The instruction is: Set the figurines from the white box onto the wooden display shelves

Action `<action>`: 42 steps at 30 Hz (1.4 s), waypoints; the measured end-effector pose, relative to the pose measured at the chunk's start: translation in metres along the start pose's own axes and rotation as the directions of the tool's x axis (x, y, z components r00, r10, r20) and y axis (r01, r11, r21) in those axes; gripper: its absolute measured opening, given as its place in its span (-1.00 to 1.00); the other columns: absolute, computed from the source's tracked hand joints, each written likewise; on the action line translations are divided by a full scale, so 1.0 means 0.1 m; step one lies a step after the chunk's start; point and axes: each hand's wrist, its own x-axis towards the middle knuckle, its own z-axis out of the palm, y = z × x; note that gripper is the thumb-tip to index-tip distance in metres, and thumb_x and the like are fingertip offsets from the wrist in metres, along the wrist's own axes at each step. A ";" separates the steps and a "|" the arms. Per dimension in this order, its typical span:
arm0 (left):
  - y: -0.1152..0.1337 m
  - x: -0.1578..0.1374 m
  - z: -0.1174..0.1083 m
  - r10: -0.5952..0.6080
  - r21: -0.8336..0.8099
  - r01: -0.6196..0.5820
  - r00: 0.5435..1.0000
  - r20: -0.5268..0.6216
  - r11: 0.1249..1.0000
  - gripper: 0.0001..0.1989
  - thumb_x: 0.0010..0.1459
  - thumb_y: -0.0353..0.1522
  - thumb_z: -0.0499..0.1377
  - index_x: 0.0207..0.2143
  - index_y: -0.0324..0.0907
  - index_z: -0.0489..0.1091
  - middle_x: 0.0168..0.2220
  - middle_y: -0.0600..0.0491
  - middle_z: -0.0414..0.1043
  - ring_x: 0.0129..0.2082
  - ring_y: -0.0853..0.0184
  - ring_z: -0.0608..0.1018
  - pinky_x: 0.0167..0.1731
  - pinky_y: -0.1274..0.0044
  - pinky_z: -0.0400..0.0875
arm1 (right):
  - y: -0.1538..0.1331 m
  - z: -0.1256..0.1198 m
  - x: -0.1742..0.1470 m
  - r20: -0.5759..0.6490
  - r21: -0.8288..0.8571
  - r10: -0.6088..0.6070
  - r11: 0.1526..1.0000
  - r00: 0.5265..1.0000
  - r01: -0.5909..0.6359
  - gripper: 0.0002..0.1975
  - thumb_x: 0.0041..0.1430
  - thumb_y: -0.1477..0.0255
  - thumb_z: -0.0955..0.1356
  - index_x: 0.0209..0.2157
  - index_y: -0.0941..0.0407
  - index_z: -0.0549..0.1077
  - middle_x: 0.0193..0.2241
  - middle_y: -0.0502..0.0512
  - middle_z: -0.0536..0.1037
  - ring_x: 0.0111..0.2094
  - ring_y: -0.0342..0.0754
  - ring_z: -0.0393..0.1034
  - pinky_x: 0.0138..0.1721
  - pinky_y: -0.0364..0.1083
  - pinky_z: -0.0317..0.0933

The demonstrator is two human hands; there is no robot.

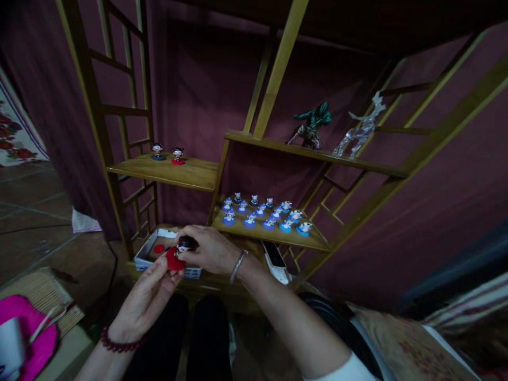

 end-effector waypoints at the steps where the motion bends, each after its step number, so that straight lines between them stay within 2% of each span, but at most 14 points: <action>1: 0.00 -0.01 0.00 -0.001 0.012 0.001 1.000 0.011 1.000 -0.85 -0.04 -0.44 0.19 -0.34 -0.26 0.40 -0.35 0.03 0.42 -0.39 0.44 0.44 -0.32 0.55 0.38 | -0.01 -0.02 0.01 0.023 -0.012 -0.007 1.000 1.000 0.007 -0.78 -0.02 0.48 0.32 -0.26 0.12 0.35 -0.33 0.00 0.44 -0.31 -0.16 0.30 -0.27 -0.18 0.14; 5: -0.01 -0.02 0.00 0.002 0.025 -0.003 0.999 0.046 1.000 -0.86 0.00 -0.44 0.16 -0.32 -0.25 0.40 -0.36 0.05 0.42 -0.40 0.46 0.43 -0.31 0.56 0.37 | -0.02 -0.06 0.03 0.090 -0.047 -0.036 0.998 0.995 0.040 -0.79 -0.02 0.50 0.32 -0.27 0.13 0.35 -0.34 0.00 0.44 -0.31 -0.17 0.31 -0.28 -0.19 0.14; 8: -0.02 -0.03 -0.01 -0.002 0.017 0.001 0.998 0.060 1.000 -0.88 0.01 -0.44 0.15 -0.33 -0.24 0.39 -0.36 0.06 0.42 -0.40 0.47 0.43 -0.31 0.56 0.37 | -0.03 -0.05 0.03 0.087 -0.061 -0.045 0.997 0.995 0.050 -0.80 -0.03 0.51 0.32 -0.28 0.14 0.36 -0.36 0.00 0.44 -0.32 -0.18 0.31 -0.29 -0.21 0.13; 17: -0.03 -0.04 -0.01 0.034 0.024 -0.035 0.997 0.064 0.999 -0.88 0.00 -0.43 0.16 -0.33 -0.23 0.39 -0.37 0.07 0.40 -0.39 0.47 0.42 -0.29 0.57 0.35 | -0.05 -0.03 0.06 0.100 -0.066 0.012 0.998 0.995 -0.006 -0.81 -0.06 0.51 0.32 -0.31 0.13 0.37 -0.41 -0.03 0.44 -0.40 -0.20 0.30 -0.37 -0.22 0.11; 21: -0.05 -0.04 -0.02 0.046 0.019 -0.047 0.998 0.033 0.999 -0.86 -0.03 -0.42 0.19 -0.34 -0.22 0.39 -0.36 0.07 0.40 -0.38 0.46 0.42 -0.28 0.55 0.34 | -0.04 0.00 0.07 0.080 -0.046 0.032 0.999 0.996 -0.028 -0.82 -0.07 0.50 0.33 -0.33 0.14 0.39 -0.46 -0.05 0.44 -0.45 -0.22 0.29 -0.41 -0.24 0.09; 42: -0.08 -0.06 0.02 0.168 0.146 -0.170 0.985 0.031 0.975 -0.75 -0.09 -0.41 0.23 -0.27 -0.14 0.36 -0.31 0.10 0.39 -0.32 0.48 0.42 -0.21 0.61 0.28 | -0.04 0.10 0.05 0.017 0.075 0.263 0.962 0.965 -0.263 -0.80 -0.13 0.48 0.34 -0.35 0.18 0.42 -0.55 -0.07 0.42 -0.53 -0.25 0.22 -0.51 -0.26 0.06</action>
